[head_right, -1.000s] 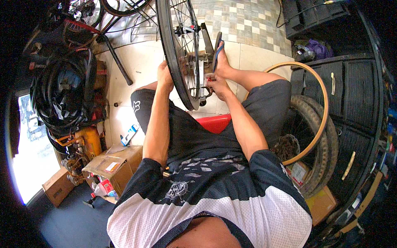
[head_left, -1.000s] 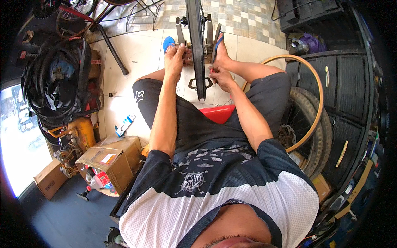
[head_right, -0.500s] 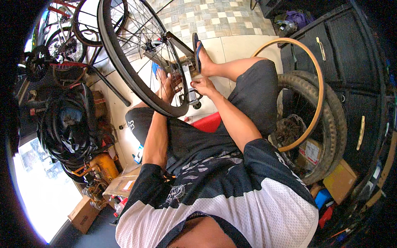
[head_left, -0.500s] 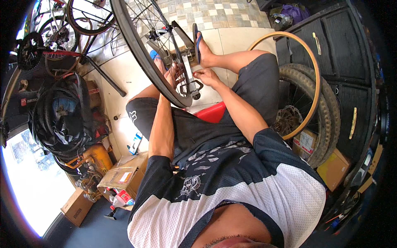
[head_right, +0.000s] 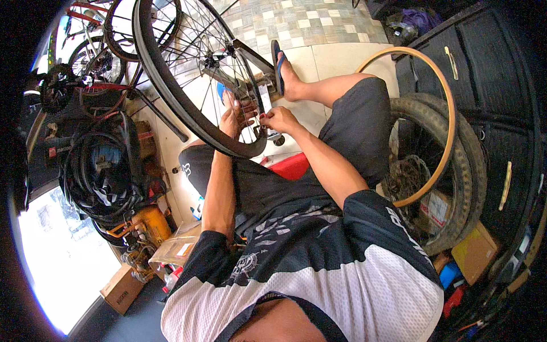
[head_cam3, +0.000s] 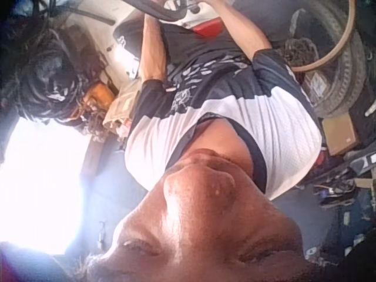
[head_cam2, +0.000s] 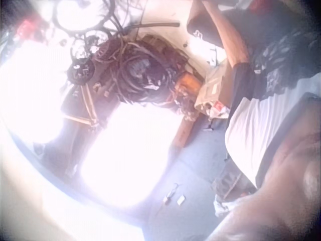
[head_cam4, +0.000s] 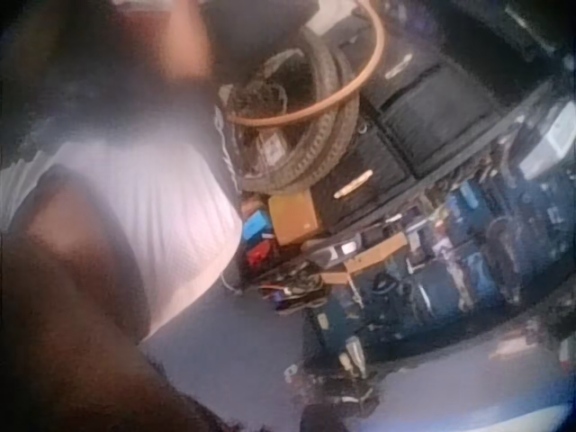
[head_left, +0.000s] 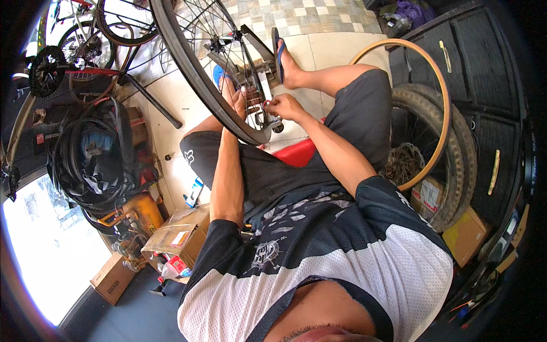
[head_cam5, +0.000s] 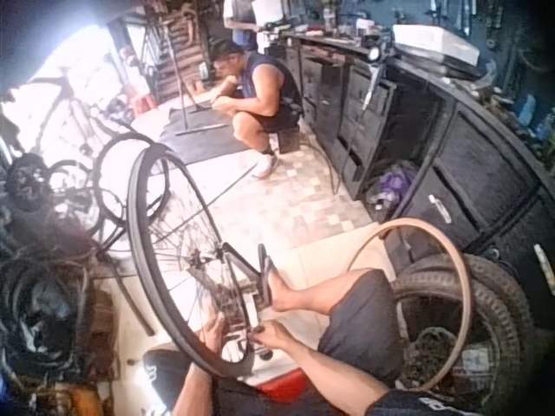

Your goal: The person works on a bicycle wheel mounted on a truing stand, using a spoke wrench to adjust spokes and rotate the wheel. The person continues to make incremental spoke adjustments while periodically spinning the wheel to check alignment.

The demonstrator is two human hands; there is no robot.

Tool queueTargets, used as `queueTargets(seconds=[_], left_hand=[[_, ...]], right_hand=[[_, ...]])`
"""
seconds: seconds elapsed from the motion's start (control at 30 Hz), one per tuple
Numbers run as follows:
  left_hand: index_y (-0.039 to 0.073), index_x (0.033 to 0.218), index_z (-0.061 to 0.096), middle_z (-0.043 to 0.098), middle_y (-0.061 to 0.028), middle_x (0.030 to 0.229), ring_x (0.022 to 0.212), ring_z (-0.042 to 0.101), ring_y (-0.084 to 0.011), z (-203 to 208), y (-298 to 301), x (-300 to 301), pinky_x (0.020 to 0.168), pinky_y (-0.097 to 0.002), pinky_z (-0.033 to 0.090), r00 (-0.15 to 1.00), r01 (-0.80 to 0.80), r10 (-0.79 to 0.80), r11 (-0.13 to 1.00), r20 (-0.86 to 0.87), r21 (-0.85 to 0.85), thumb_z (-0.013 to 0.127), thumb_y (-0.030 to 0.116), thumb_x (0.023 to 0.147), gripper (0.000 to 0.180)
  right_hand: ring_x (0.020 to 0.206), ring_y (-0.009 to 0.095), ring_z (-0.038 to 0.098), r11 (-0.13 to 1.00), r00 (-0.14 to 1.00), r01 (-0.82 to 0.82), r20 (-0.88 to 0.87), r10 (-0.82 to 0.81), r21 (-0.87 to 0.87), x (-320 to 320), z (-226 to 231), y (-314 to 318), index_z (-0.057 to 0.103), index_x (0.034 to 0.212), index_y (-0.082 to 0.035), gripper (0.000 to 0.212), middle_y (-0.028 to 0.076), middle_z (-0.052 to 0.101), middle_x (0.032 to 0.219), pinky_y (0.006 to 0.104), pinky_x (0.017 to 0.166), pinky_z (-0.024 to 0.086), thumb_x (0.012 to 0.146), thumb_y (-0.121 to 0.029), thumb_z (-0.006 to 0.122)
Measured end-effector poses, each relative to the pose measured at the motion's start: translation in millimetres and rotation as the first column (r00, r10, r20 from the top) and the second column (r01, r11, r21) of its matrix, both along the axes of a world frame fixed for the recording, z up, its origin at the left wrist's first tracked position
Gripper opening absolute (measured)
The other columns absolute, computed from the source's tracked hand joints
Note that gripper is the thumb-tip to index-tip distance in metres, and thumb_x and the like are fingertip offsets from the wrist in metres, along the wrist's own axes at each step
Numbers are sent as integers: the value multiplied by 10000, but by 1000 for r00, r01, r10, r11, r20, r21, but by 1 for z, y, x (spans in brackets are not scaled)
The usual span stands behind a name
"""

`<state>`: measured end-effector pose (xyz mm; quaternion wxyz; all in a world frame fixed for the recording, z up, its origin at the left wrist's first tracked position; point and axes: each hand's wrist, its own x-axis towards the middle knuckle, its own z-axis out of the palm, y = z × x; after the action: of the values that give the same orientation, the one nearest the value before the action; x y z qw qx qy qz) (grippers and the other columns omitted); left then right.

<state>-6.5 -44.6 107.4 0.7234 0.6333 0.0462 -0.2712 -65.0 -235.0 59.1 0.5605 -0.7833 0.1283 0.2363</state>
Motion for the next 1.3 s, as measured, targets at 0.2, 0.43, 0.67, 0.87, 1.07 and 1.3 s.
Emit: queueTargets(seconds=[0.2,0.43,0.67,0.87,1.07,1.3], left_hand=[[-15,1400,498,553,-171,1331,944,687,-251,-22,1,2,764,-390,578,991,-126,120,988,-65,-90,572,402,1023,567],[-8,1097,698,701,-37,898,779,646,-145,19,7,-9,641,-294,518,946,323,-306,913,-108,247,758,333,914,392],[-22,870,697,642,-45,736,623,552,-151,1,12,-6,531,-351,436,934,222,-317,876,165,428,835,403,820,450],[-22,652,628,586,-203,606,583,563,-375,10,-13,-26,567,-500,429,837,-98,-244,815,491,571,725,314,828,391],[-15,826,740,707,-219,739,706,727,-319,-73,8,-5,636,-428,551,929,-4,-201,835,312,550,756,346,777,365],[-4,959,765,722,-239,818,805,738,-339,-72,19,5,750,-442,561,930,217,-340,812,137,541,737,338,795,380]], right_hand=[[744,251,713,995,994,-15,112,4,97,-1,11,0,738,828,-8,382,150,730,771,375,715,535,801,-387,778],[704,304,678,993,949,-20,309,55,-117,-14,48,15,679,841,-26,363,146,696,748,410,668,512,792,-369,786],[811,333,698,994,962,-53,263,78,-100,-6,51,14,688,891,-27,327,170,721,870,430,720,521,815,-336,760],[925,377,701,967,978,-44,186,93,-251,-10,47,11,697,977,-15,472,214,726,967,450,814,536,752,-425,761],[985,421,674,915,980,-1,180,81,-403,-4,65,42,696,970,14,486,249,702,1030,492,850,523,737,-410,746],[890,306,701,998,974,-65,218,60,17,-8,21,18,729,1005,-4,339,178,741,943,416,818,519,884,-314,666]])
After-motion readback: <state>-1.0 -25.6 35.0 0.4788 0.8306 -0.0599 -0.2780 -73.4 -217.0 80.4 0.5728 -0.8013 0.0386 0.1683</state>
